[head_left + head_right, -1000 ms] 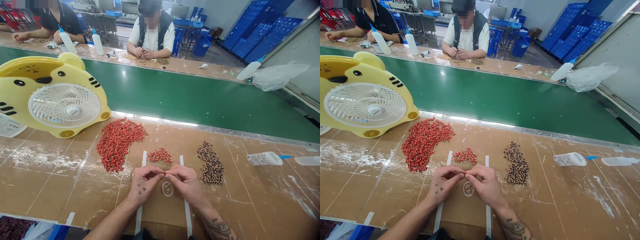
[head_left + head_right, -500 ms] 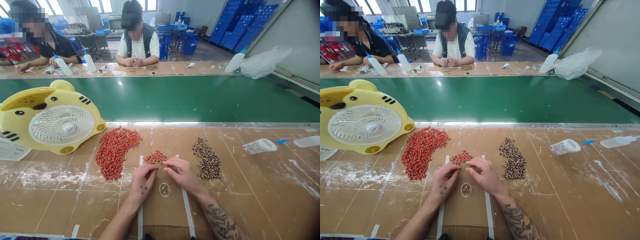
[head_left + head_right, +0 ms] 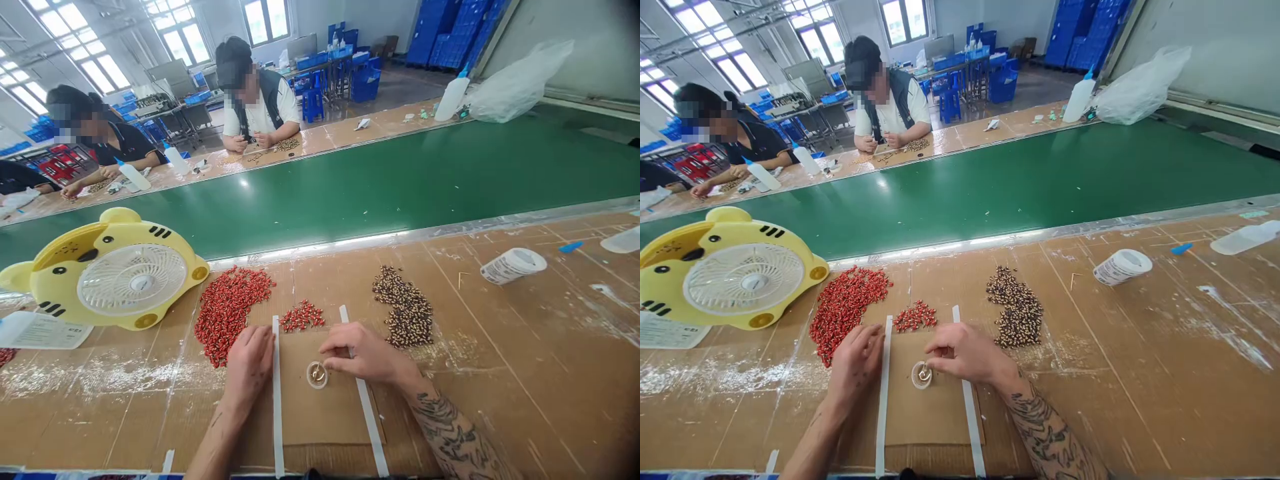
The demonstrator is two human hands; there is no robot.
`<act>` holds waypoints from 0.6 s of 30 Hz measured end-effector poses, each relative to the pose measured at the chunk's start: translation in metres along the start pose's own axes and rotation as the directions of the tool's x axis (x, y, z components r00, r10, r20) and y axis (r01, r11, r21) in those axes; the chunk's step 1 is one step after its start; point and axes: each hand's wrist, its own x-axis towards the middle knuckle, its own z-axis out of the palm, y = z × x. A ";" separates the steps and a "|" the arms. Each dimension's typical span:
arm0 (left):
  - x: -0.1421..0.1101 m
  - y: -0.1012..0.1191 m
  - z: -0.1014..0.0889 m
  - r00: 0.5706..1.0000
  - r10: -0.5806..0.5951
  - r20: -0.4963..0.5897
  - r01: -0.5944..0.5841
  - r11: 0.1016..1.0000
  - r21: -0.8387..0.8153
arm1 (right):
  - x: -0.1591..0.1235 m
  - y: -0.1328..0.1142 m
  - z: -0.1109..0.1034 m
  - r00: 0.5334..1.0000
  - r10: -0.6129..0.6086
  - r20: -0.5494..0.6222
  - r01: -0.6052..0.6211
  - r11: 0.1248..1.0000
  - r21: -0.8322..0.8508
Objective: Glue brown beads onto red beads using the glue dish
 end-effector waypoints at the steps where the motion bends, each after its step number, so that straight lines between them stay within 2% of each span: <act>1: -0.008 -0.009 -0.008 1.000 -0.016 -0.022 0.017 0.999 0.045 | -0.001 -0.001 0.000 1.000 0.007 0.030 -0.007 1.000 0.005; 4: -0.030 -0.034 -0.027 0.994 -0.105 -0.006 0.105 0.983 0.149 | 0.000 -0.002 0.003 0.998 0.029 0.061 -0.030 0.999 0.013; 7: -0.045 -0.046 -0.032 0.989 -0.143 0.034 0.135 0.976 0.172 | 0.001 -0.002 0.007 0.998 0.023 0.055 -0.024 1.000 0.015; 18: -0.041 -0.047 -0.034 0.973 -0.160 0.169 0.136 0.980 0.144 | 0.000 0.007 0.015 0.998 0.017 0.052 -0.018 1.000 0.009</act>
